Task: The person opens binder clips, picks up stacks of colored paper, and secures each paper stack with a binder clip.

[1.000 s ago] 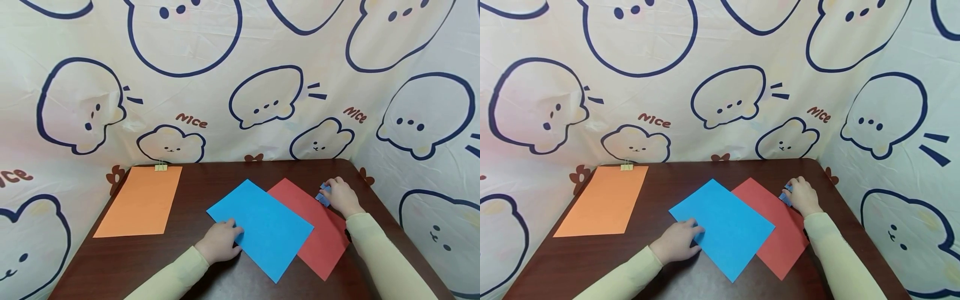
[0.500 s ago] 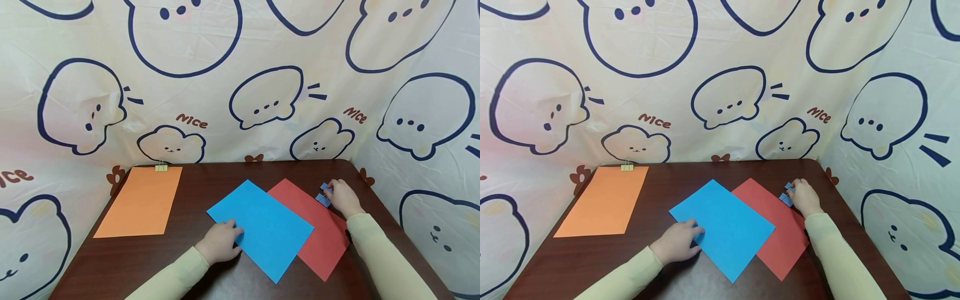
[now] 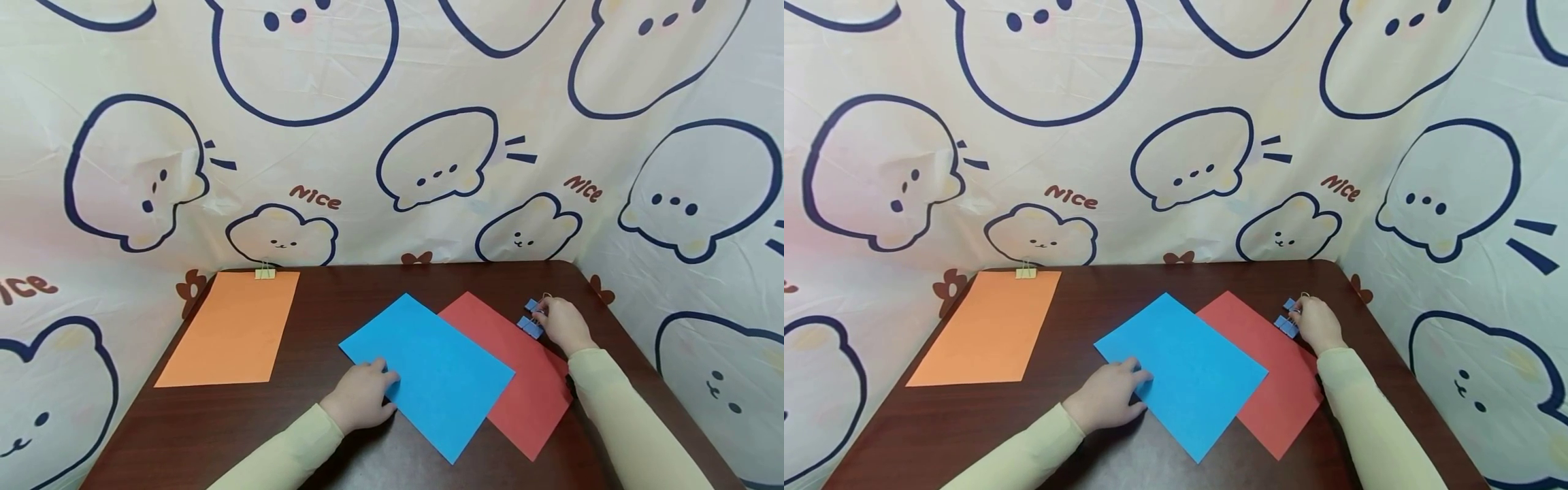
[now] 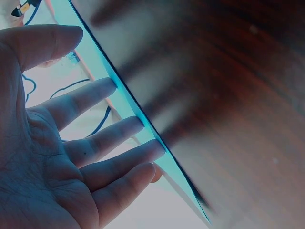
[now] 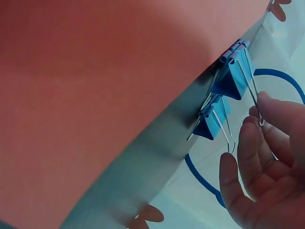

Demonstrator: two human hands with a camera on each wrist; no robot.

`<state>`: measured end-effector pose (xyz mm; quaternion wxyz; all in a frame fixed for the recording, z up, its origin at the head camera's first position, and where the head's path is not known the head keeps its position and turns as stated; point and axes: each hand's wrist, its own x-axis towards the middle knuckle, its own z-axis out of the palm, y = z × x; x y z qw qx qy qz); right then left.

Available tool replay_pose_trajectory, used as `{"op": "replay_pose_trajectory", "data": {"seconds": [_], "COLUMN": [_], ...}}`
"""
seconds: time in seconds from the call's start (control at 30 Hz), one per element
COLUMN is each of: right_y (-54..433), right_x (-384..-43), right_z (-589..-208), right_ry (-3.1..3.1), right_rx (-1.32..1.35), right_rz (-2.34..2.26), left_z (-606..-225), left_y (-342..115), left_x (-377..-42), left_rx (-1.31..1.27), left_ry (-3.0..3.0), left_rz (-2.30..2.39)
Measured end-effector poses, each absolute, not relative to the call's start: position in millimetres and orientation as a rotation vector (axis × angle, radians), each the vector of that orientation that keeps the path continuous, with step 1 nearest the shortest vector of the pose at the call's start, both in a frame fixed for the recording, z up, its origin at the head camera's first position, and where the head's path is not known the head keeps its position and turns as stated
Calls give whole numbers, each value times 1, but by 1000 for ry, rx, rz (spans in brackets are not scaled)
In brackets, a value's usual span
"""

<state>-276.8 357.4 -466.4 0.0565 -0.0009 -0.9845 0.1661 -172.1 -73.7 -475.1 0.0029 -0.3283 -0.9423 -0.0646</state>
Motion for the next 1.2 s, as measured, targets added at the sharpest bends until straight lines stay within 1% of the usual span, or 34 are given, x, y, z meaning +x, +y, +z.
{"op": "replay_pose_trajectory", "data": {"seconds": [0.47,0.9,1.2], "right_y": [351,339,332], "right_x": [-273,-261,-253], "right_z": [-464,-461,-457], "right_ry": [-2973,-2915,-2923], "right_rx": [1,103,124], "right_rz": [554,449,447], "left_z": [-475,-472,-471], "left_y": [-73,-73,-72], "left_x": [-173,-172,-171], "left_rx": [-1029,-1030,-1031], "left_ry": [-2953,-2968,-2965], "left_rz": [-207,-222,-215]}}
